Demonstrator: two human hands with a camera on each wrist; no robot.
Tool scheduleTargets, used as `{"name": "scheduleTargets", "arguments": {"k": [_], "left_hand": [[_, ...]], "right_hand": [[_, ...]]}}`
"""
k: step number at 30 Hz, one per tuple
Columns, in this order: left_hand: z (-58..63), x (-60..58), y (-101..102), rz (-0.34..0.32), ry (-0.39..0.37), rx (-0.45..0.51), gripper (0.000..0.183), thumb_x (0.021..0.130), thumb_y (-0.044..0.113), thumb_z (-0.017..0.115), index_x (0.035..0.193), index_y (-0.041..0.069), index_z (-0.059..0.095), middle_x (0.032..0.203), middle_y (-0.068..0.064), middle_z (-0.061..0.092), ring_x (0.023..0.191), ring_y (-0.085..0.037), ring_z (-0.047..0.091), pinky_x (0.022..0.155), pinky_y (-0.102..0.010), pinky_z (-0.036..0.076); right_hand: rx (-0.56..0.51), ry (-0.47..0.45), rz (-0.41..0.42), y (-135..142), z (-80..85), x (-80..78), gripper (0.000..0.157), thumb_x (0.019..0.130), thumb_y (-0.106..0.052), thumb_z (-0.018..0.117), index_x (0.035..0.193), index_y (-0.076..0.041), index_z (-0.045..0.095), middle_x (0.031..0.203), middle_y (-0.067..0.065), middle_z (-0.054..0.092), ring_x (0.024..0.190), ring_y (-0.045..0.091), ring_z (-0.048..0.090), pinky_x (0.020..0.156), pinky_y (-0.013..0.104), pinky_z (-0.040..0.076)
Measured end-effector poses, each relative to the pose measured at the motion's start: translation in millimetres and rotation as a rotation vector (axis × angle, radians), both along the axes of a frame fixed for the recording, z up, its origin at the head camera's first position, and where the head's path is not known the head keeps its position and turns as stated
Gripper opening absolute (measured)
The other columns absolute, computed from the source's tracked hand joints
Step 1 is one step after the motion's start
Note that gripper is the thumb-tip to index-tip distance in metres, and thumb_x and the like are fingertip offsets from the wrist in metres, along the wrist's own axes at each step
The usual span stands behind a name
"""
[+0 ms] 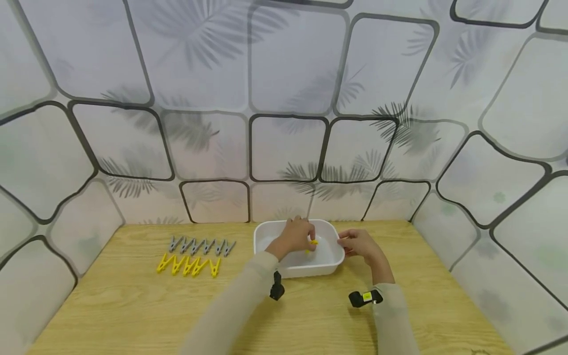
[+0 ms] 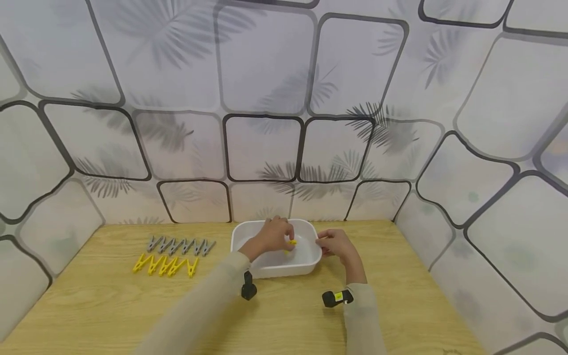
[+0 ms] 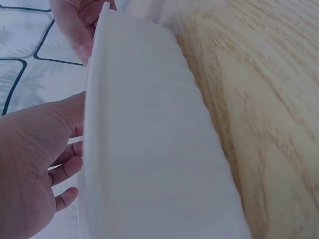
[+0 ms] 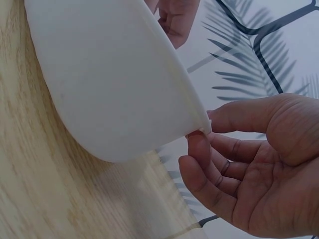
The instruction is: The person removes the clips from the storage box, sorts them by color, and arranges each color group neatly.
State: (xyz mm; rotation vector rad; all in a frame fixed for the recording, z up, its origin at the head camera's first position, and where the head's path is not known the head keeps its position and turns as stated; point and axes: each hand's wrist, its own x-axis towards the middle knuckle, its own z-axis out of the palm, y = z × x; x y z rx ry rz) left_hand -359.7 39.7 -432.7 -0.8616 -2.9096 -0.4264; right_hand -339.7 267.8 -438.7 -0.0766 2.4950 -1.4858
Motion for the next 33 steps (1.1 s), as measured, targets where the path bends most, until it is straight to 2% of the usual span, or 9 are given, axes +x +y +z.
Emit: {"name": "scheduleTargets", "arguments": {"k": [8, 15, 20, 27, 33], "left_hand": [[13.3, 3.8, -7, -0.015, 0.001, -0.008, 0.019, 0.08, 0.033, 0.085, 0.088, 0.019, 0.073, 0.095, 0.003, 0.067, 0.089, -0.018, 0.052, 0.081, -0.037, 0.039], [18.5, 7.7, -10, -0.031, 0.003, 0.003, 0.019, 0.082, 0.031, 0.084, 0.089, 0.019, 0.07, 0.09, 0.004, 0.062, 0.086, -0.014, 0.047, 0.083, -0.037, 0.038], [22.6, 12.8, -18, -0.048, 0.032, 0.071, 0.018, 0.082, 0.026, 0.083, 0.09, 0.017, 0.071, 0.092, 0.001, 0.064, 0.089, -0.017, 0.05, 0.088, -0.044, 0.043], [32.7, 24.5, -40, -0.069, 0.128, 0.17, 0.017, 0.082, 0.024, 0.083, 0.091, 0.014, 0.071, 0.094, -0.002, 0.068, 0.092, -0.022, 0.057, 0.083, -0.043, 0.045], [38.3, 37.1, -65, -0.065, 0.192, 0.274, 0.017, 0.084, 0.023, 0.083, 0.092, 0.015, 0.07, 0.095, -0.005, 0.068, 0.092, -0.022, 0.057, 0.083, -0.044, 0.045]], "right_hand": [[-0.024, 0.003, 0.006, 1, -1.9, -2.0, 0.036, 0.099, -0.011, 0.063, 0.126, 0.012, 0.06, 0.091, 0.007, 0.071, 0.075, 0.012, 0.065, 0.073, 0.034, 0.06], [-0.03, -0.008, 0.0, 2, -4.1, -0.4, 0.036, 0.098, -0.011, 0.063, 0.126, 0.012, 0.06, 0.09, 0.005, 0.07, 0.075, 0.012, 0.065, 0.071, 0.031, 0.059], [-0.026, -0.005, 0.002, 2, -2.4, 1.9, 0.036, 0.098, -0.011, 0.063, 0.126, 0.012, 0.06, 0.092, 0.008, 0.071, 0.075, 0.012, 0.065, 0.07, 0.031, 0.059], [-0.015, -0.015, 0.003, 0, -1.8, -0.5, 0.036, 0.098, -0.012, 0.063, 0.126, 0.011, 0.061, 0.094, 0.009, 0.071, 0.076, 0.012, 0.065, 0.071, 0.031, 0.059], [-0.015, -0.009, 0.006, 0, -2.5, -0.3, 0.036, 0.099, -0.011, 0.062, 0.127, 0.012, 0.06, 0.097, 0.015, 0.071, 0.076, 0.013, 0.064, 0.071, 0.032, 0.059]]}}
